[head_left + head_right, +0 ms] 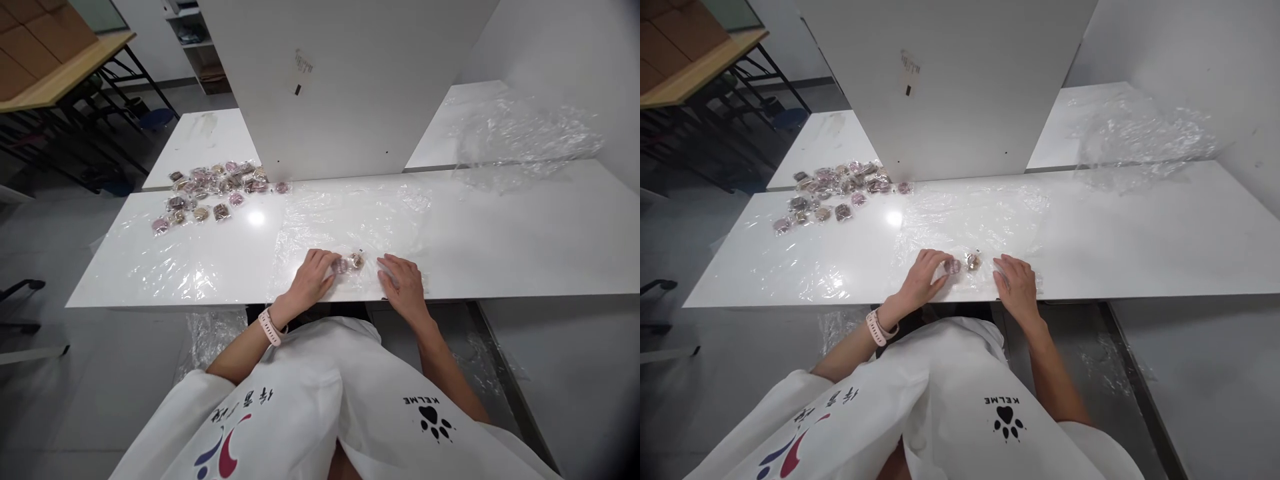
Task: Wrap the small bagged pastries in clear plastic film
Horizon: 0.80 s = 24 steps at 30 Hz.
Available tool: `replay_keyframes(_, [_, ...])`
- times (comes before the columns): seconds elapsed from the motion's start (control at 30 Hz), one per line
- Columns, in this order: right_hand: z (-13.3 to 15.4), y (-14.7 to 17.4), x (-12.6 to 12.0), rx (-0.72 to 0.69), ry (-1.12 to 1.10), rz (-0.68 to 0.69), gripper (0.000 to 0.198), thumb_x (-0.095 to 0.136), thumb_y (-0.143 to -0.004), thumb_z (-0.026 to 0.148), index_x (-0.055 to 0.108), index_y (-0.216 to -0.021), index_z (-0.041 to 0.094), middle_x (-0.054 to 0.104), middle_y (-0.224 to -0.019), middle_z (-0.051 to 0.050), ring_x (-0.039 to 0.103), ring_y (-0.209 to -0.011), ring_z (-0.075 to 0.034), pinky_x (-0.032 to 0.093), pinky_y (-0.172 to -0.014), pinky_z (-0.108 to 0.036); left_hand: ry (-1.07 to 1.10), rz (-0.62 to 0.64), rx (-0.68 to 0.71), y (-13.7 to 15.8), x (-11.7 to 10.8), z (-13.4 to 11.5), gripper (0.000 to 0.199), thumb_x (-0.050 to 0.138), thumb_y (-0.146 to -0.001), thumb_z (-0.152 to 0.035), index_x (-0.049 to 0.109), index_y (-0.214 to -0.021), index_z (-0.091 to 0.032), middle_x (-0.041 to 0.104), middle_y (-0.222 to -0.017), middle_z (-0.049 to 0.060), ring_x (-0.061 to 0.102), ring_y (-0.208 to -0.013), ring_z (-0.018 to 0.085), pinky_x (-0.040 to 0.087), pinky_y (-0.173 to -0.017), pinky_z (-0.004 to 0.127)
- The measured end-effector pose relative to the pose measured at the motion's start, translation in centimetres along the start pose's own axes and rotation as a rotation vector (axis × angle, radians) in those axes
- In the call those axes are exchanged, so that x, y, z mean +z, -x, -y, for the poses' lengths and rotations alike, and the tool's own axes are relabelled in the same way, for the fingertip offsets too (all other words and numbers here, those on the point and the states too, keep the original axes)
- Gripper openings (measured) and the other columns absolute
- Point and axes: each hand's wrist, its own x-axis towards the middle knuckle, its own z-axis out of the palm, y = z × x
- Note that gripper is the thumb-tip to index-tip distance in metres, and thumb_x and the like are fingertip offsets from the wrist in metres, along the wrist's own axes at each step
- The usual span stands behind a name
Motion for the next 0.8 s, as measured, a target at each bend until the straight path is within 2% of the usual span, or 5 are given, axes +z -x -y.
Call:
replay_keyframes(0.17, [-0.3,1.1,0.1,-0.008,0.041,0.019,0.033,0.048,-0.101,0.034,0.069,-0.126,0.027,0.065,-0.136,-0.008,0.056,-0.122,-0.029,0.045,-0.101,-0.046,-0.108,0.049,-0.042,0.8,0.4,0.6,0.023,0.052,-0.096,-0.017,0.057,-0.118,-0.019,0.062,-0.126,0.014,0.054,-0.121,0.028,0.049,-0.101,0.047])
replay_keyframes(0.3, [0.4,2.9,-1.1,-0.145,-0.010,0.080,0.033,0.060,-0.097,0.039,0.067,-0.127,0.026,0.066,-0.133,-0.008,0.059,-0.120,-0.028,0.044,-0.102,-0.044,-0.130,0.068,0.022,2.9,0.1,-1.1,0.035,0.063,-0.095,-0.033,0.055,-0.127,-0.022,0.056,-0.141,0.014,0.049,-0.133,0.032,0.044,-0.108,0.051])
replay_keyframes(0.4, [0.3,4.1,-1.5,-0.205,-0.020,0.104,0.024,0.058,-0.099,0.030,0.069,-0.120,0.025,0.070,-0.119,-0.008,0.062,-0.108,-0.025,0.047,-0.093,-0.040,-0.180,0.097,-0.010,5.7,-0.4,-0.6,0.034,0.067,-0.092,-0.025,0.056,-0.124,-0.021,0.062,-0.131,0.015,0.056,-0.122,0.032,0.049,-0.098,0.049])
replay_keyframes(0.57, [-0.1,4.4,-1.9,-0.234,-0.092,0.085,0.014,0.058,-0.099,0.022,0.071,-0.101,0.023,0.070,-0.096,-0.006,0.061,-0.087,-0.020,0.045,-0.079,-0.035,-0.109,0.069,-0.081,9.2,-2.0,1.5,0.008,0.057,-0.098,-0.018,0.062,-0.103,-0.020,0.071,-0.110,0.009,0.064,-0.102,0.024,0.053,-0.087,0.039])
replay_keyframes(0.8, [0.6,0.1,-3.5,-0.202,-0.133,0.248,0.021,0.046,-0.102,0.024,0.063,-0.091,0.022,0.072,-0.101,-0.006,0.065,-0.097,-0.022,0.043,-0.087,-0.037,-0.043,0.295,-0.312,5.7,-6.7,2.0,0.018,0.048,-0.103,-0.026,0.065,-0.102,-0.021,0.074,-0.089,0.003,0.067,-0.078,0.019,0.050,-0.070,0.031])
